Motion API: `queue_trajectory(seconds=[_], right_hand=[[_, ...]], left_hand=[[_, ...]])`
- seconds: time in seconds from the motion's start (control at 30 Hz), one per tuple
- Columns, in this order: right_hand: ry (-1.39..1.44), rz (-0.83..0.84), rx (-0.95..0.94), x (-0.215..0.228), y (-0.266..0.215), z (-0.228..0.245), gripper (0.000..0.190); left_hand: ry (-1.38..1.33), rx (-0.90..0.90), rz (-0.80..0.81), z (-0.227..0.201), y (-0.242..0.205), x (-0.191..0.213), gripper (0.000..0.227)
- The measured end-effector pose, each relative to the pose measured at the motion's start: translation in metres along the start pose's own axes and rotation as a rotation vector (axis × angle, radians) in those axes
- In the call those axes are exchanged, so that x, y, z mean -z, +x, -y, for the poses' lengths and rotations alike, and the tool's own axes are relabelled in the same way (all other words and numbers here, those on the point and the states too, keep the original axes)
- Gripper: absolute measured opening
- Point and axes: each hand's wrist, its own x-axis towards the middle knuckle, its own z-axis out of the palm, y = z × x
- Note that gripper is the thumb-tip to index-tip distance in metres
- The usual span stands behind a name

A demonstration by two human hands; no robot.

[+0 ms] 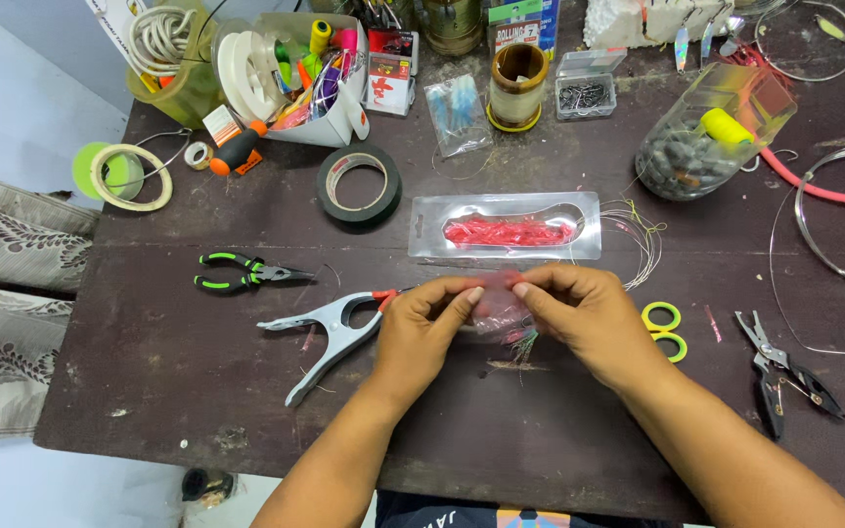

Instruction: The person uses yellow-handled scissors to cut a red, ribbed plastic strip into smaller pieces. They then pick up a small, colorful fishing lure and place it into a clear plastic bag along with the cut pieces. The person folds the bag and places it on the table.

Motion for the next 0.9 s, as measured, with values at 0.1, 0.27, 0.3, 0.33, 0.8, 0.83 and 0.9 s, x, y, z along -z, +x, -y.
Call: queue_trajectory(seconds=[0.1,0.27,0.3,0.33,0.8,0.83,0.9], right_hand=[[0.057,-0.014,-0.023,0.0,0.0,-0.003,0.008],[0.087,-0.026,-0.045,0.002,0.005,-0.015,0.007],[0.105,-0.032,-0.037,0.002,0.006,-0.017,0.007],[0.105,-0.032,-0.038,0.002,0.006,-0.017,0.007],[0.074,-0.05,-0.049,-0.005,0.001,-0.015,0.013],[0.074,-0.049,-0.048,-0.005,0.002,-0.018,0.013],[0.093,-0.046,-0.055,-0.005,0.004,-0.024,0.012]], left_hand=[[0.075,-0.016,-0.011,0.004,0.002,0.002,0.011],[0.087,-0.056,-0.02,0.01,0.004,0.003,0.012],[0.08,-0.07,-0.03,0.012,0.005,0.003,0.013],[0.08,-0.07,-0.03,0.009,0.004,0.004,0.013],[-0.032,0.03,0.022,0.033,0.002,-0.01,0.013],[-0.033,0.03,0.021,0.029,0.001,-0.01,0.013],[-0.077,0.063,0.046,0.021,0.0,-0.01,0.013]])
